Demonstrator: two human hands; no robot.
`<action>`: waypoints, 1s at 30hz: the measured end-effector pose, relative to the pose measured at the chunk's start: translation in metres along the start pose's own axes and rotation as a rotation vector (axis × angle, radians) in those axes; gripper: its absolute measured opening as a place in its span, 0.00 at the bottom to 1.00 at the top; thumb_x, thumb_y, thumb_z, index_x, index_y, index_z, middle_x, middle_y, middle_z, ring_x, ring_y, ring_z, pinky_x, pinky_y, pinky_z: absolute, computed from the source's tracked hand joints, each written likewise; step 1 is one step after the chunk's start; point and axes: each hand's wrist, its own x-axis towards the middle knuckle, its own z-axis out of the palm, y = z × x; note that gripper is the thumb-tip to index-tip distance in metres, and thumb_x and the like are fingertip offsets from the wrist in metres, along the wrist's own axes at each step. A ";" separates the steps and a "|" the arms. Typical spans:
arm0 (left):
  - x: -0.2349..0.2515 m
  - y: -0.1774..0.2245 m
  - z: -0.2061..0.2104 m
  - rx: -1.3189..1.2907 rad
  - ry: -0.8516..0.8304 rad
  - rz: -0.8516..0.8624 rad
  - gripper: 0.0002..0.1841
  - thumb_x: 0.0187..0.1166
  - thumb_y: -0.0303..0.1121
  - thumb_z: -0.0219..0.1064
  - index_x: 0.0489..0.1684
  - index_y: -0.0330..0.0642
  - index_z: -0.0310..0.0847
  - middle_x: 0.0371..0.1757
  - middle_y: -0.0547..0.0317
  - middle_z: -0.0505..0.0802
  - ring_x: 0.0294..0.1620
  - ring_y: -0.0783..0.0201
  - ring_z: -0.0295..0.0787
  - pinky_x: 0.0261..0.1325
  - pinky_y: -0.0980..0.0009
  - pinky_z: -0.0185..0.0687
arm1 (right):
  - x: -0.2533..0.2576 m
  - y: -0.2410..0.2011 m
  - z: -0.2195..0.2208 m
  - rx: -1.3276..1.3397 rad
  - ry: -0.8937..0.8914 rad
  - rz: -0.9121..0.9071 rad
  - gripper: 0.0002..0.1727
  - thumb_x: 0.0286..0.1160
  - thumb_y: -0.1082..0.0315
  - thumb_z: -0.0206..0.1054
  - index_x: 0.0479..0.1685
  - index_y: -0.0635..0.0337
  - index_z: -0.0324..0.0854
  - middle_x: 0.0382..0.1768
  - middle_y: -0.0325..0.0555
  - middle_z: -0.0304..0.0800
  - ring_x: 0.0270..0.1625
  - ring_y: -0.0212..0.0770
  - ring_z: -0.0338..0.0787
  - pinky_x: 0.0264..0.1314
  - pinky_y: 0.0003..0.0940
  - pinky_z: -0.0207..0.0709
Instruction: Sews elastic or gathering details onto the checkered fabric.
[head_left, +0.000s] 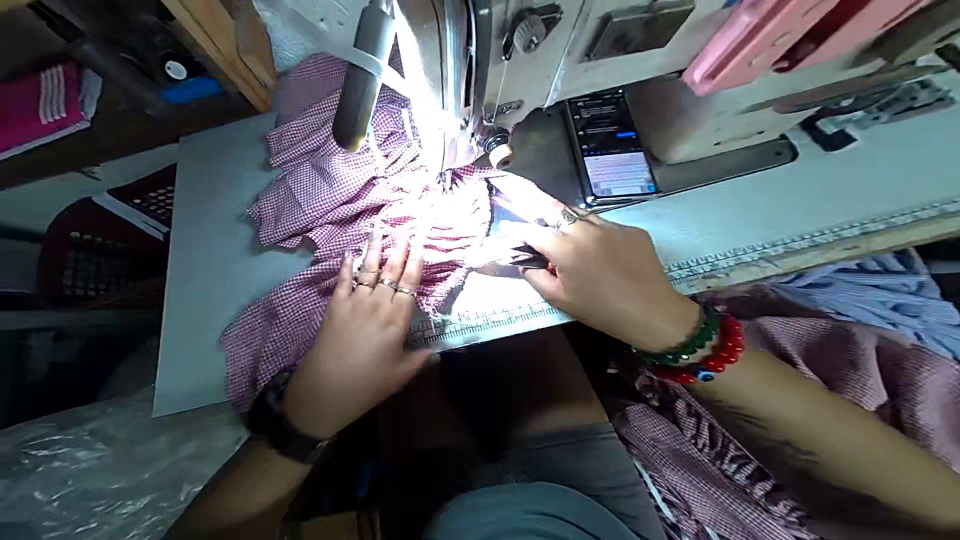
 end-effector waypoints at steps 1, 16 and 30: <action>0.005 0.004 0.010 -0.037 0.039 -0.008 0.44 0.70 0.50 0.74 0.85 0.32 0.67 0.86 0.36 0.73 0.90 0.38 0.62 0.86 0.34 0.55 | 0.004 -0.001 0.003 0.025 0.020 -0.059 0.16 0.67 0.58 0.68 0.52 0.50 0.92 0.41 0.55 0.92 0.42 0.59 0.93 0.29 0.54 0.80; 0.077 0.001 0.031 -0.298 0.286 0.160 0.19 0.75 0.24 0.64 0.64 0.32 0.87 0.71 0.46 0.88 0.75 0.51 0.82 0.77 0.57 0.77 | 0.041 0.014 -0.013 0.371 0.082 -0.042 0.10 0.77 0.65 0.64 0.43 0.56 0.91 0.36 0.43 0.92 0.35 0.36 0.89 0.36 0.39 0.82; 0.044 0.015 0.055 -0.200 0.252 0.271 0.17 0.82 0.40 0.59 0.55 0.49 0.95 0.61 0.61 0.95 0.70 0.61 0.86 0.70 0.60 0.77 | 0.014 0.027 0.027 -0.059 -0.095 -0.045 0.23 0.67 0.57 0.63 0.59 0.53 0.91 0.57 0.53 0.93 0.55 0.65 0.90 0.37 0.63 0.79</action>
